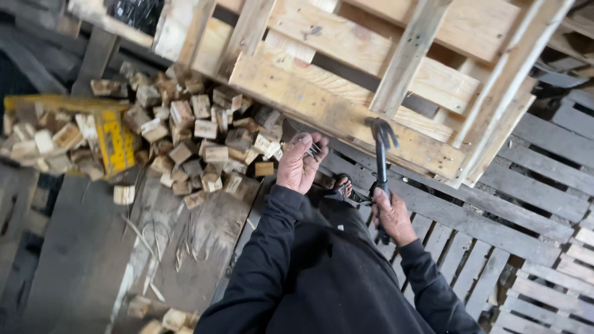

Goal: The person dismantles wooden pallets using a claw hammer, prying apart planks and pulling out nails. They collect the removed nails in a container and stack the salvaged wood blocks and planks on a pile.

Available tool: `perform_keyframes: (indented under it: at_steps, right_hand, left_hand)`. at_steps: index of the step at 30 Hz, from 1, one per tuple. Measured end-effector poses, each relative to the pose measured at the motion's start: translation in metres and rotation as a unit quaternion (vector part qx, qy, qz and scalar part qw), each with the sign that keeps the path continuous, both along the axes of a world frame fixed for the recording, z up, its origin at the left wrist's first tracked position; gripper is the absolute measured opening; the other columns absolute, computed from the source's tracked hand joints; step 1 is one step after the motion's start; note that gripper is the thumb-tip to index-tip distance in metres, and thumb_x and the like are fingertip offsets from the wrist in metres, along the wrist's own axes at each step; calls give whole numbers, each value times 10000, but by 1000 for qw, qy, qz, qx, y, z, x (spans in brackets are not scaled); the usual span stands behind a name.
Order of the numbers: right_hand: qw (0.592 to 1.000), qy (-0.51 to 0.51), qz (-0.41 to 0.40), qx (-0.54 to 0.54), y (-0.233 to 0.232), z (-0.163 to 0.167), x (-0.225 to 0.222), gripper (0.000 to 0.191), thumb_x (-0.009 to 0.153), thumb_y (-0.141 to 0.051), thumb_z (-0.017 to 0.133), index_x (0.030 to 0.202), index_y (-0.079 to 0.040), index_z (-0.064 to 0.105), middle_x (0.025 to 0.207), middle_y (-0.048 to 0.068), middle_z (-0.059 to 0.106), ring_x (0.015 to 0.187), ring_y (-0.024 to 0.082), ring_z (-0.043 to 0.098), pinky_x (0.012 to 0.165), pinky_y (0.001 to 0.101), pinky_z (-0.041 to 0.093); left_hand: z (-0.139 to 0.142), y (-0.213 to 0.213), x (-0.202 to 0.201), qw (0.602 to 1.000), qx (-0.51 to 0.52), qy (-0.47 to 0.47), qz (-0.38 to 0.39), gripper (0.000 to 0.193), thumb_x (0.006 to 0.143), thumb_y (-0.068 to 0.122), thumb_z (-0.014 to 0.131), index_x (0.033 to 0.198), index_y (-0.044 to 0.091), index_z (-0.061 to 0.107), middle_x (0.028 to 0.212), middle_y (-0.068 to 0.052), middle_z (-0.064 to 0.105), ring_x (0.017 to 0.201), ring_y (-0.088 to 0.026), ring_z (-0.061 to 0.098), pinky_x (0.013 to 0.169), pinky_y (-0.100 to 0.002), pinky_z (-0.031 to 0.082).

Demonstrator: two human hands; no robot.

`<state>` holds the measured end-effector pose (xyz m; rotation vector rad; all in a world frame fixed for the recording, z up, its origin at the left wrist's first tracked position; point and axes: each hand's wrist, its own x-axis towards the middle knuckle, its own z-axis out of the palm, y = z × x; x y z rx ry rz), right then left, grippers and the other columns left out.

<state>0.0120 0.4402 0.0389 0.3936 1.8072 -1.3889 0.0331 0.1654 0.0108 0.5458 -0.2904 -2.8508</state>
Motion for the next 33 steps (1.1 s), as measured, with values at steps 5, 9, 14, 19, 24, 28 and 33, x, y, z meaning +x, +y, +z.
perform_keyframes:
  at_steps: [5,9,14,19,24,28,33]
  right_hand:
    - [997,-27,-69,-24,-10,-1,18,484,933,-539,617,956,-61,548,651,8,511,483,110,504,442,282,426]
    - [994,12,-103,-43,-22,-6,31,473,938,-519,629,935,-56,534,663,10,520,489,116,502,453,279,436]
    - [988,0,-145,-49,-37,0,45,441,963,-485,615,928,-55,522,677,-2,524,497,114,508,458,279,442]
    - [984,38,-174,-22,-48,13,74,418,977,-463,594,939,-50,546,654,7,523,496,111,503,461,271,425]
    - [979,63,-194,-27,-47,-4,92,385,996,-419,598,956,-38,556,659,10,530,516,100,505,478,261,429]
    - [981,29,-192,26,-36,-9,90,362,992,-396,599,970,-36,574,664,-1,540,520,93,502,485,260,427]
    - [982,54,-166,71,-34,28,91,385,975,-388,614,918,-8,581,628,0,548,504,92,506,469,269,423]
  left_hand:
    - [-8,-3,-27,998,-21,31,-47,95,1133,124,709,1068,84,652,821,4,633,639,-121,508,548,-263,423]
    - [0,-20,-54,971,-177,-27,-161,90,1009,182,679,1034,96,675,962,-86,752,559,-77,466,516,-241,412]
    - [9,-25,-93,873,-422,22,-243,168,939,118,682,1087,151,610,958,-39,774,853,-89,753,808,-242,623]
    - [10,-14,-119,678,-692,117,-219,114,895,108,780,985,39,795,896,-80,741,788,-165,701,698,-287,567]
    - [-3,-14,-123,639,-718,174,-212,102,900,98,803,974,28,791,856,-86,764,713,-151,711,643,-274,553]
    - [-13,-13,-122,649,-704,187,-220,100,893,81,799,982,35,798,859,-85,780,678,-138,719,603,-271,552]
    - [-10,-11,-120,601,-745,205,-203,103,894,130,803,979,72,809,897,-78,786,707,-148,743,621,-273,596]
